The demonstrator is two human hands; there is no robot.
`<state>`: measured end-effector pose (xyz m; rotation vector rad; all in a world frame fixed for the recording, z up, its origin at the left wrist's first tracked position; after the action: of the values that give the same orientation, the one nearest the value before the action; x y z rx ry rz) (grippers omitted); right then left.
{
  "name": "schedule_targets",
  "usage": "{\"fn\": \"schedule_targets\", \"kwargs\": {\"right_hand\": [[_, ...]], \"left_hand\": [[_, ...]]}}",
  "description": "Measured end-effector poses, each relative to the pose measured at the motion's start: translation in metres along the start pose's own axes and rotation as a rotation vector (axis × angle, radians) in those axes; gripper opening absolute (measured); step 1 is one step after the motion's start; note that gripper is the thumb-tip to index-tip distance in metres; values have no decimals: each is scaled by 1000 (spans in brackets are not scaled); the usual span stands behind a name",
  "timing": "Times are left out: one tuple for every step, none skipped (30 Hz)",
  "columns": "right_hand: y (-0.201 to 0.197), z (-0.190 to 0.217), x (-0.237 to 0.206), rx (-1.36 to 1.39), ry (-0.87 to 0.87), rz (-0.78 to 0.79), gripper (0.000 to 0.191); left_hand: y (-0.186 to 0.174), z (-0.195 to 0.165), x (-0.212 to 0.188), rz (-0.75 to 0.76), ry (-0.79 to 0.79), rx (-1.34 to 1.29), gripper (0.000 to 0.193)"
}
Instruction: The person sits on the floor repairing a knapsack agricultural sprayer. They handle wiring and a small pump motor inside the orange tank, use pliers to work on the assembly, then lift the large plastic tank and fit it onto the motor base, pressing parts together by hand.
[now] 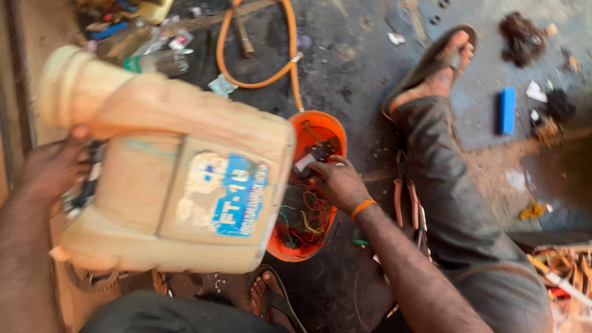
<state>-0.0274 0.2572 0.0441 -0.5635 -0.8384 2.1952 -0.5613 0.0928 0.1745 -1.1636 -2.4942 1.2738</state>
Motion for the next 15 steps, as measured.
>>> {"fn": "schedule_targets", "kwargs": {"right_hand": [[4, -5, 3, -19, 31, 19, 30], [8, -6, 3, -31, 48, 36, 29], [12, -7, 4, -43, 62, 54, 28], [11, -7, 5, -20, 66, 49, 28], [11, -6, 5, 4, 69, 45, 28], [10, -5, 5, 24, 61, 41, 28], [10, -3, 5, 6, 47, 63, 26], [11, -1, 6, -9, 35, 81, 25], [10, 1, 7, -28, 18, 93, 24], [7, 2, 8, 3, 11, 87, 25], [5, 3, 9, 34, 10, 83, 26], [3, 2, 8, 67, 19, 81, 28], [7, -2, 7, 41, 57, 130, 25], [13, -5, 6, 11, 89, 188, 22], [19, -8, 4, -18, 118, 245, 20]], "left_hand": [[5, 4, 12, -4, -15, 25, 77], [10, -2, 18, 44, 10, -8, 71], [16, -9, 24, 93, 25, -36, 71], [20, -20, 31, 133, 37, -47, 71], [24, -31, 36, 158, 23, -30, 72], [25, -42, 38, 170, 7, -15, 72], [26, -52, 37, 182, -6, 1, 72], [28, -60, 34, 187, -21, 12, 72], [30, -66, 28, 186, -35, 14, 72], [34, -69, 21, 181, -56, 11, 73], [38, -72, 15, 170, -63, 4, 73], [43, -75, 13, 168, -61, -2, 73], [50, -74, 10, 172, -70, -13, 76], [52, -75, 10, 154, -39, -4, 72], [51, -76, 10, 133, -8, 5, 69]]}}
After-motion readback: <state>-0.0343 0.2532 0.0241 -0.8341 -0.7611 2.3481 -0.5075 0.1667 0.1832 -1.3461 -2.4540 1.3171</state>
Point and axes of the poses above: each hand's wrist, its own x-axis towards the middle knuckle, its own y-axis out of the palm, z = x × y, the point moved 10 cm from there along x, towards the middle knuckle, and after that the axes turned 8 degrees about y, right-handed, at the moved point
